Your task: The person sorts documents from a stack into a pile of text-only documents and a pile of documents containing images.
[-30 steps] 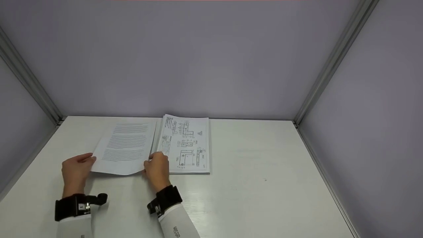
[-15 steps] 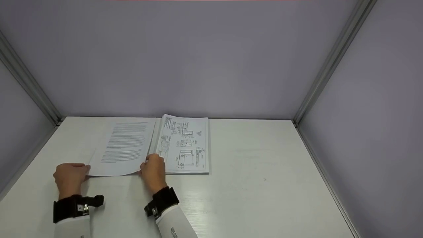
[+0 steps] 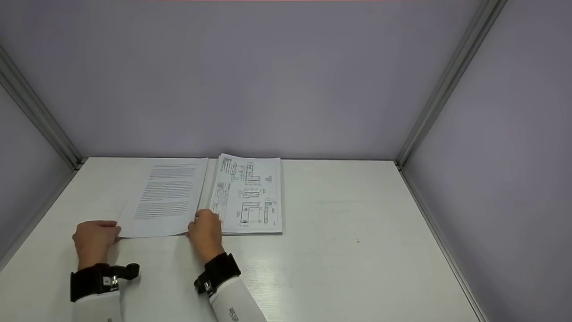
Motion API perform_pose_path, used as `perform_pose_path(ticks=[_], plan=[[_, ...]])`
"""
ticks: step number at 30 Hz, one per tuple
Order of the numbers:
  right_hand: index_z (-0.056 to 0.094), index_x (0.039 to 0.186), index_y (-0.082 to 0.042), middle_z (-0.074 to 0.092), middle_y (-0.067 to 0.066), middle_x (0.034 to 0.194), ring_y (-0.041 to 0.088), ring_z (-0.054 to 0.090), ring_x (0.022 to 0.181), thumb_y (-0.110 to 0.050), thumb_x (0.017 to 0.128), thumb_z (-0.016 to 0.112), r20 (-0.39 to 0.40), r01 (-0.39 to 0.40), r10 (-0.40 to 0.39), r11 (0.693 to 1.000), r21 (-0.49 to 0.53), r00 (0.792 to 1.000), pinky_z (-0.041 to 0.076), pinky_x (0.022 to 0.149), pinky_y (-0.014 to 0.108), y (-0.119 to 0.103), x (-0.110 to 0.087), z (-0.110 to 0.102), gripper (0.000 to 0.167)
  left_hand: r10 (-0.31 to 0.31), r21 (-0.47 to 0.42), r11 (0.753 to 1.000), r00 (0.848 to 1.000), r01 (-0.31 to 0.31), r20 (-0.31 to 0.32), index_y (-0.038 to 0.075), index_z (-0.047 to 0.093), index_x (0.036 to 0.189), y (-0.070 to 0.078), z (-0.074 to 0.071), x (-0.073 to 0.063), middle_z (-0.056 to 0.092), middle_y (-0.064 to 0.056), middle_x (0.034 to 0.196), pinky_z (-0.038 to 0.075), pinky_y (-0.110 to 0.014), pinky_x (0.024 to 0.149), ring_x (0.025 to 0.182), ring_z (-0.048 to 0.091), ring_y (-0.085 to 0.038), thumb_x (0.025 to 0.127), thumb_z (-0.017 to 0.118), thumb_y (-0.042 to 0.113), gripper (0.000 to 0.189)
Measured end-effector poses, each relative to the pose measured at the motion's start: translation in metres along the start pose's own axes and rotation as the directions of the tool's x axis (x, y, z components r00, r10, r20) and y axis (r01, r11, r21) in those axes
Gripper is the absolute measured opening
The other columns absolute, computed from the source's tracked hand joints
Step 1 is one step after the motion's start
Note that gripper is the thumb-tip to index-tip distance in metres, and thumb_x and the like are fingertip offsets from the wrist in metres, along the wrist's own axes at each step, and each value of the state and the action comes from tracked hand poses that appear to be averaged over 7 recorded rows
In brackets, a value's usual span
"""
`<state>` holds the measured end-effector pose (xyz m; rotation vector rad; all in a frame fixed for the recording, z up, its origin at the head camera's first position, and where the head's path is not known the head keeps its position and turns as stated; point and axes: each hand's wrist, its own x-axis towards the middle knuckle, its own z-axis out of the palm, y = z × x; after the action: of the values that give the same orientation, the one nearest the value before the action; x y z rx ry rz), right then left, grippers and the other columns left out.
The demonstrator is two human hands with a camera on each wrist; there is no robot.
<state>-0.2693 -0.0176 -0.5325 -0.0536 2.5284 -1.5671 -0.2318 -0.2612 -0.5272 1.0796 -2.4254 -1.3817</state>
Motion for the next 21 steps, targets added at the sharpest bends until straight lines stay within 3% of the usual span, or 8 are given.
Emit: perform_pose_path(ticks=[7,13,17,21], plan=[[0.072,0.125,0.011,0.084,0.015,0.095,0.018,0.08,0.072,0.002,0.098,0.072,-0.013,0.01,-0.011,0.999,-0.045,1.0,0.06,0.065,0.023,-0.003,-0.002,0.0,0.029,-0.006,0.009,1.0,1.0,0.005,0.01,-0.01,0.071,0.132,-0.001,-0.001,0.002,0.064,-0.035,0.144,0.048,-0.062,0.116,0.139,0.057,-0.054,0.1,0.062,0.004,0.037],[0.077,0.117,0.009,0.084,0.015,0.094,0.013,0.076,0.07,-0.005,0.097,0.075,-0.039,0.048,-0.055,0.985,-0.168,0.998,0.057,0.061,0.022,-0.009,-0.006,-0.009,0.025,-0.008,0.032,0.999,1.0,0.009,-0.005,-0.012,0.068,0.134,-0.001,-0.003,0.0,0.064,-0.037,0.142,0.05,-0.063,0.113,0.134,0.06,-0.056,0.1,0.063,0.009,0.04],[0.078,0.115,0.008,0.084,0.015,0.092,0.012,0.077,0.068,-0.012,0.099,0.075,-0.037,0.058,-0.067,0.974,-0.218,0.997,0.057,0.058,0.021,-0.021,-0.011,-0.026,0.025,-0.012,0.085,0.996,1.0,0.013,-0.01,-0.013,0.065,0.138,0.002,-0.005,-0.001,0.064,-0.037,0.143,0.052,-0.063,0.11,0.133,0.061,-0.057,0.101,0.062,0.012,0.044],[0.076,0.118,0.006,0.084,0.015,0.097,0.016,0.081,0.073,-0.015,0.101,0.072,-0.024,0.06,-0.066,0.981,-0.183,0.998,0.059,0.061,0.023,-0.033,-0.017,-0.057,0.027,-0.005,0.098,0.995,1.0,0.005,-0.005,-0.012,0.063,0.141,0.012,-0.009,-0.005,0.062,-0.037,0.145,0.051,-0.064,0.111,0.135,0.058,-0.058,0.102,0.062,0.014,0.047]])
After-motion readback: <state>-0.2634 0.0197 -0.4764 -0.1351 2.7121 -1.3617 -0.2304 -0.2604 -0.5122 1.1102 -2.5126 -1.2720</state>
